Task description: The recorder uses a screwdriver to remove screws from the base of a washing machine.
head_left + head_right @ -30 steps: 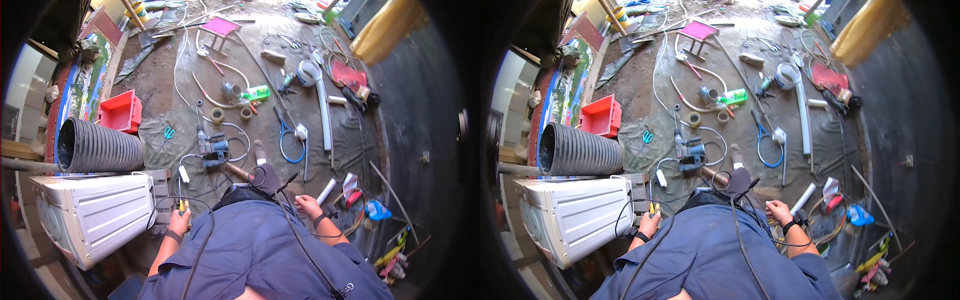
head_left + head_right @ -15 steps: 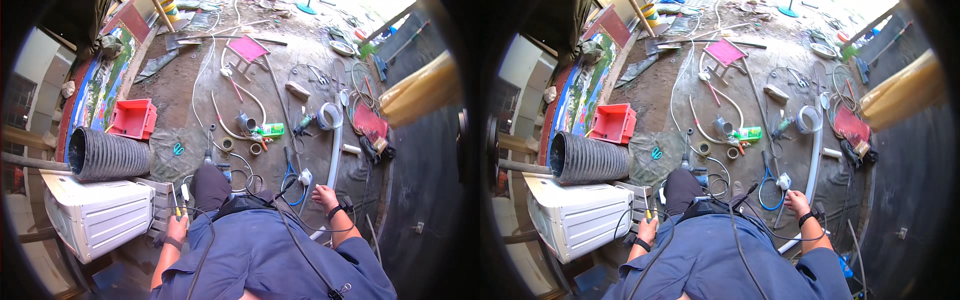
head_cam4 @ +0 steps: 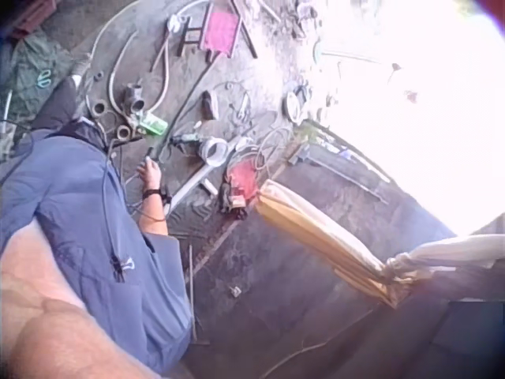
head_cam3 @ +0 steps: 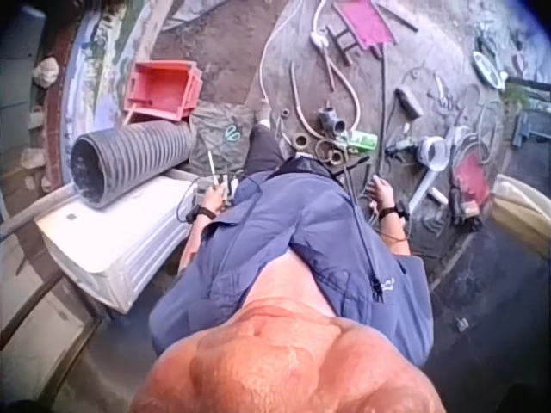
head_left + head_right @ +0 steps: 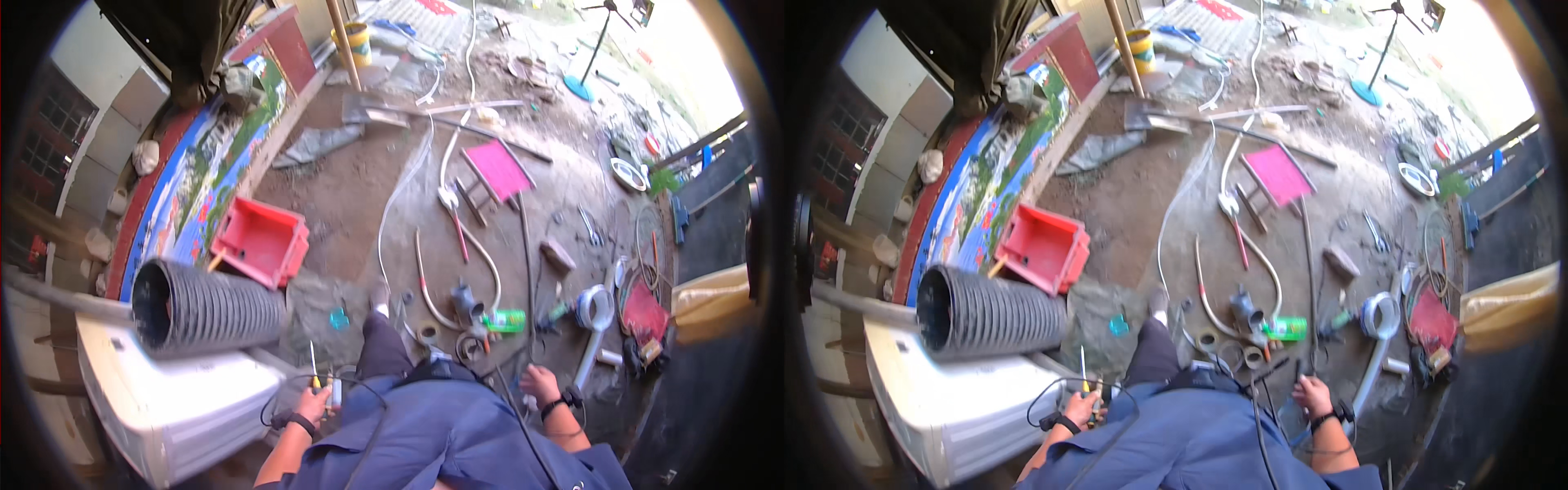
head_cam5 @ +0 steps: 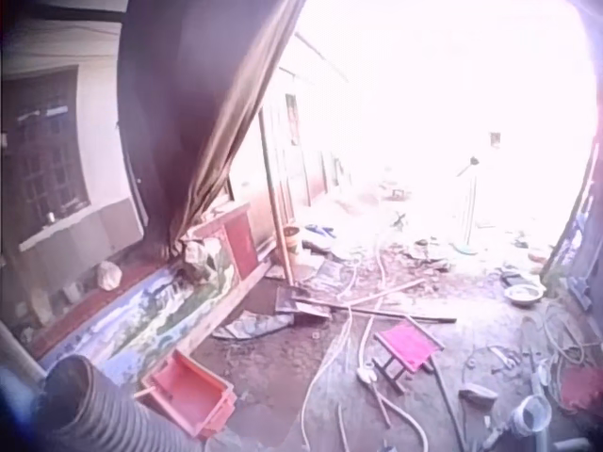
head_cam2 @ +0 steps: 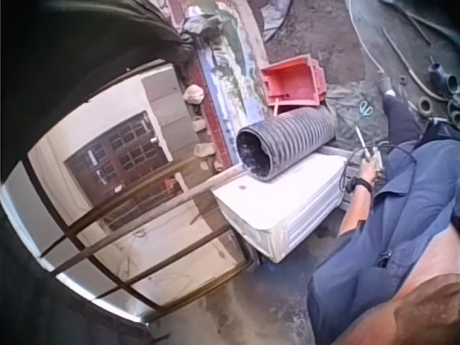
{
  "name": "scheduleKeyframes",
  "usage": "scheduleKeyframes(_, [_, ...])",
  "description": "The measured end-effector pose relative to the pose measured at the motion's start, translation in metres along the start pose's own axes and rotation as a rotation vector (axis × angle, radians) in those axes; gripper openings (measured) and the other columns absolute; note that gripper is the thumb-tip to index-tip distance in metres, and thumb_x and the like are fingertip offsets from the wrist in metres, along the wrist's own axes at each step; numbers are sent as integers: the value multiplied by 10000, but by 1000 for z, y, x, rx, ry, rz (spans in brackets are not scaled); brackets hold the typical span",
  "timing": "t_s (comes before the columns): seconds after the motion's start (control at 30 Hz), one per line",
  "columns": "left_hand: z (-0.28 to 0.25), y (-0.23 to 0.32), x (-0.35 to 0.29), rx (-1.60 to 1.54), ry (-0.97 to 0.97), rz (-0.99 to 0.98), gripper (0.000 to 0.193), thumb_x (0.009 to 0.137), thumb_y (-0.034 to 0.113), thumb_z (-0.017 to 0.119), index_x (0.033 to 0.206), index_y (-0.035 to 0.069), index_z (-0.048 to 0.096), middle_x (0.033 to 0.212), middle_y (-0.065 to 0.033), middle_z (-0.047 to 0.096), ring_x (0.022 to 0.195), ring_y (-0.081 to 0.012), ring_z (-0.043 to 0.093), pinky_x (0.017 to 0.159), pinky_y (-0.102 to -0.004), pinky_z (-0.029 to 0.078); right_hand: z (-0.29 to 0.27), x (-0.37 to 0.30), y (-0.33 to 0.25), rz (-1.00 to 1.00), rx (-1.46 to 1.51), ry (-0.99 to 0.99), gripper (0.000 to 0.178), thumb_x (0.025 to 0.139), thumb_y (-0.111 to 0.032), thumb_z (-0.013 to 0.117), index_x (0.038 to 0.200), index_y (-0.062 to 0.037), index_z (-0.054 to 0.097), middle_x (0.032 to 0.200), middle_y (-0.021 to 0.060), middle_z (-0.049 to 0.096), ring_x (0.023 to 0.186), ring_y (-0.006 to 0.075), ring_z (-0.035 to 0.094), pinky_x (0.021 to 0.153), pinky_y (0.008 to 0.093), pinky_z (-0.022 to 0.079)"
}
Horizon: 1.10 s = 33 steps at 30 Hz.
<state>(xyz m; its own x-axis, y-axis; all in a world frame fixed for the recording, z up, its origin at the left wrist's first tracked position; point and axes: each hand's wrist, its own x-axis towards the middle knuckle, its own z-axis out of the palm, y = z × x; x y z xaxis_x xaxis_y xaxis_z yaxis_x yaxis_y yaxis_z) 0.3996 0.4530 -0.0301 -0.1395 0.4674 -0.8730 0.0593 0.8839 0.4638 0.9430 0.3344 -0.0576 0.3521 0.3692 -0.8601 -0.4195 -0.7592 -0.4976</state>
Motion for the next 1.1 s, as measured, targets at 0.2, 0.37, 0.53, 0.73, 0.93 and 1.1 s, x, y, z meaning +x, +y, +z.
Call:
scheduleKeyframes(0.2, [-8, 212, 96, 182, -103, 188, 382, 845, 214, 619, 1046, -14, 387, 819, -111, 573, 598, -176, 630, 385, -272, 443, 128, 35, -114, -47, 21, -135, 287, 867, -285, 585, 1002, -32, 572, 750, 46, 602, 552, 147, 566, 484, 258, 443])
scheduleKeyframes(0.37, [36, 397, 116, 416, -230, 477, 336, 834, 207, 629, 1015, -2, 438, 788, -89, 588, 560, -148, 602, 413, -278, 458, 280, 16, -291, -427, -432, -248, 441, 866, -403, 571, 999, 14, 626, 773, 31, 607, 673, 120, 552, 602, 276, 461])
scheduleKeyframes(0.53, [148, 503, 106, 465, -384, 631, 372, 826, 191, 641, 1053, -31, 447, 818, -97, 601, 658, -164, 625, 578, -282, 492, 365, 57, -390, -331, -410, -514, 608, 817, -543, 573, 1167, -47, 554, 920, 43, 604, 772, 116, 569, 633, 250, 478])
scheduleKeyframes(0.73, [272, 554, 131, 1128, -335, 1111, 392, 762, 219, 670, 1047, 28, 481, 936, -192, 586, 842, -340, 600, 725, -400, 481, 413, 109, -462, -79, 327, -596, 482, 801, -452, 651, 1054, -74, 493, 1022, 72, 562, 921, 184, 563, 754, 339, 506])
scheduleKeyframes(0.93, [371, 564, 199, 1166, -478, 1240, 455, 739, 189, 663, 1121, 33, 470, 1064, -183, 541, 874, -342, 603, 776, -409, 483, 378, 227, -481, 69, 594, -312, 201, 860, -198, 593, 960, -47, 507, 835, 61, 598, 723, 170, 599, 660, 338, 525])
scheduleKeyframes(1.1, [416, 576, 256, 1152, -494, 710, 479, 776, 231, 638, 1166, 12, 464, 1081, -172, 569, 861, -249, 626, 773, -368, 493, 312, 341, -494, -33, 444, -2, 218, 847, -186, 609, 967, -16, 544, 822, 75, 605, 710, 168, 585, 614, 322, 484])
